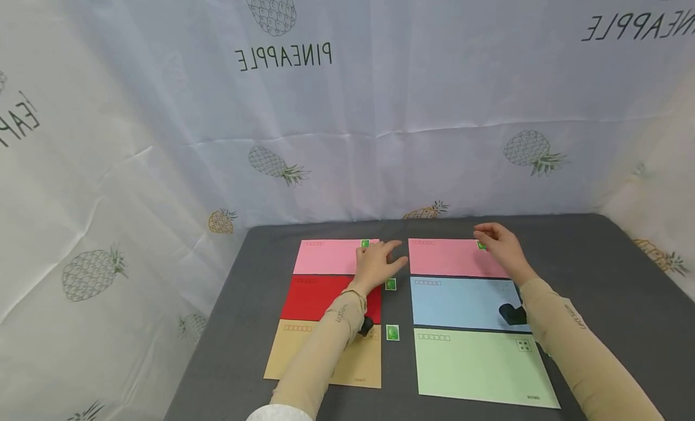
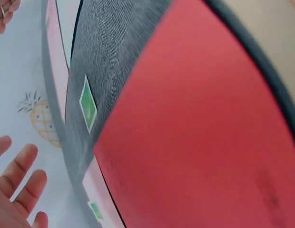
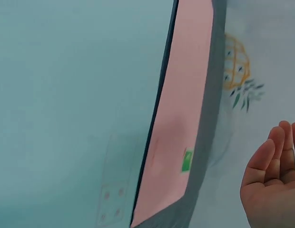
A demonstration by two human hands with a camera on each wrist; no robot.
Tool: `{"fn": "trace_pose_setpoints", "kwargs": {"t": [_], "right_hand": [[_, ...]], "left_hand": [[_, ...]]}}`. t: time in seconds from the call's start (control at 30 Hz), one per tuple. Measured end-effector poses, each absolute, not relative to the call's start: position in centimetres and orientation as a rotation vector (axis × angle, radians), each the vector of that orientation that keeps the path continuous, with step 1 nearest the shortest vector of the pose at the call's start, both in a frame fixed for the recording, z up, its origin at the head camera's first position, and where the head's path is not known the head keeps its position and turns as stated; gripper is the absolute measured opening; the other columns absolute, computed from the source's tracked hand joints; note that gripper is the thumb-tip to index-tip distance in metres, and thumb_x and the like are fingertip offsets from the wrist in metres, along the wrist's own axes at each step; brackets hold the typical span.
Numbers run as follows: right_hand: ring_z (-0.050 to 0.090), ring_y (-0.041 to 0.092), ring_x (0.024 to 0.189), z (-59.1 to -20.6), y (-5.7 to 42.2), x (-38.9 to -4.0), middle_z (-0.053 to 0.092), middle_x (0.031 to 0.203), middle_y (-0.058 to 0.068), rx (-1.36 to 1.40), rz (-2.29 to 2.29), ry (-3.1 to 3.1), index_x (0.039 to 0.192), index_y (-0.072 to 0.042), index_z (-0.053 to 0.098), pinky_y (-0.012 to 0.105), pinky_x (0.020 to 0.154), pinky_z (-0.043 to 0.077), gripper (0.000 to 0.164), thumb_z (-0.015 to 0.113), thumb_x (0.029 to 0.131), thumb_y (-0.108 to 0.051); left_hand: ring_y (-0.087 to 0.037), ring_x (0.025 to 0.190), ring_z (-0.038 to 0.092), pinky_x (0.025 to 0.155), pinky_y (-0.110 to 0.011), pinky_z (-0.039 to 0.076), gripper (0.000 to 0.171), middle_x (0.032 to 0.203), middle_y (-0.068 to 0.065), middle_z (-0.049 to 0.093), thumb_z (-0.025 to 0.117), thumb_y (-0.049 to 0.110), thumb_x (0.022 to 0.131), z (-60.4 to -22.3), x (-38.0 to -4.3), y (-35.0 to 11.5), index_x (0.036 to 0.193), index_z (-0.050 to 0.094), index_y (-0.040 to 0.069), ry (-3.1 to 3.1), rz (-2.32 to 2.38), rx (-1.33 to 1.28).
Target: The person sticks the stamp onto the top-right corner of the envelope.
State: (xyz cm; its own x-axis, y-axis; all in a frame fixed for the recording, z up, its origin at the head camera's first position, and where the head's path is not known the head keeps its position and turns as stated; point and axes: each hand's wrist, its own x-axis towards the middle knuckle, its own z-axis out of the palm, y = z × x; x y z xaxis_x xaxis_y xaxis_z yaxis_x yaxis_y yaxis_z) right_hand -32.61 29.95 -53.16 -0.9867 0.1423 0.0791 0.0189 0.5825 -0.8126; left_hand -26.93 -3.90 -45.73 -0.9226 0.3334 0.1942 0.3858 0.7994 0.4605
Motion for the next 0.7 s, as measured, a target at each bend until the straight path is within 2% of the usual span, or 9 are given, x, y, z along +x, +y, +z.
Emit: {"fn": "trace_pose_setpoints", "kwargs": {"t": [0.13,0.23,0.4,0.47,0.57,0.7], "right_hand": [[0.053,0.016,0.098,-53.2,27.9,-32.7,0.055,0.112,-0.002,-0.098,1.355,-2.655,0.124,-0.027,0.051,0.034,0.082,0.049,0.061,0.042,0.082,-0.069],[0.052,0.016,0.097,-50.5,25.2,-31.0,0.056,0.11,-0.001,-0.051,1.385,-2.655,0.121,-0.025,0.055,0.032,0.074,0.049,0.054,0.046,0.084,-0.064],[0.051,0.027,0.1,-44.0,20.2,-26.4,0.056,0.114,0.014,0.137,1.465,-2.689,0.123,-0.008,0.054,0.035,0.076,0.047,0.049,0.051,0.092,-0.046],[0.051,0.027,0.1,-42.7,18.9,-25.4,0.056,0.114,0.015,0.182,1.458,-2.71,0.123,-0.006,0.053,0.031,0.079,0.046,0.048,0.05,0.094,-0.043],[0.053,0.024,0.098,-42.0,17.5,-24.8,0.058,0.112,0.013,0.208,1.442,-2.731,0.122,-0.007,0.055,0.026,0.077,0.045,0.045,0.051,0.094,-0.041],[0.053,0.022,0.096,-42.0,16.2,-24.6,0.06,0.11,0.01,0.264,1.448,-2.729,0.122,-0.01,0.056,0.027,0.075,0.044,0.042,0.054,0.093,-0.04]], "left_hand": [[-0.009,0.08,0.052,0.086,-0.04,0.03,0.049,0.089,-0.001,0.062,0.052,0.049,0.089,-45.6,-26.4,-5.2,0.132,0.053,0.027,-2.843,-0.795,-0.586],[-0.011,0.079,0.049,0.086,-0.041,0.03,0.049,0.087,-0.001,0.06,0.052,0.049,0.088,-45.4,-26.0,-6.2,0.131,0.053,0.025,-2.812,-0.789,-0.595],[-0.011,0.08,0.046,0.086,-0.042,0.03,0.05,0.083,0.004,0.054,0.054,0.047,0.087,-45.0,-25.3,-8.1,0.131,0.053,0.023,-2.785,-0.771,-0.579],[-0.012,0.082,0.047,0.087,-0.043,0.029,0.051,0.083,0.004,0.054,0.056,0.046,0.087,-44.8,-25.1,-8.7,0.132,0.053,0.023,-2.796,-0.775,-0.563],[-0.013,0.084,0.049,0.089,-0.043,0.029,0.051,0.084,0.004,0.055,0.056,0.047,0.087,-44.5,-24.7,-9.6,0.134,0.051,0.027,-2.821,-0.78,-0.543],[-0.012,0.083,0.05,0.088,-0.042,0.028,0.05,0.084,0.003,0.054,0.056,0.048,0.087,-44.4,-24.3,-10.7,0.133,0.051,0.029,-2.824,-0.792,-0.516]]}}
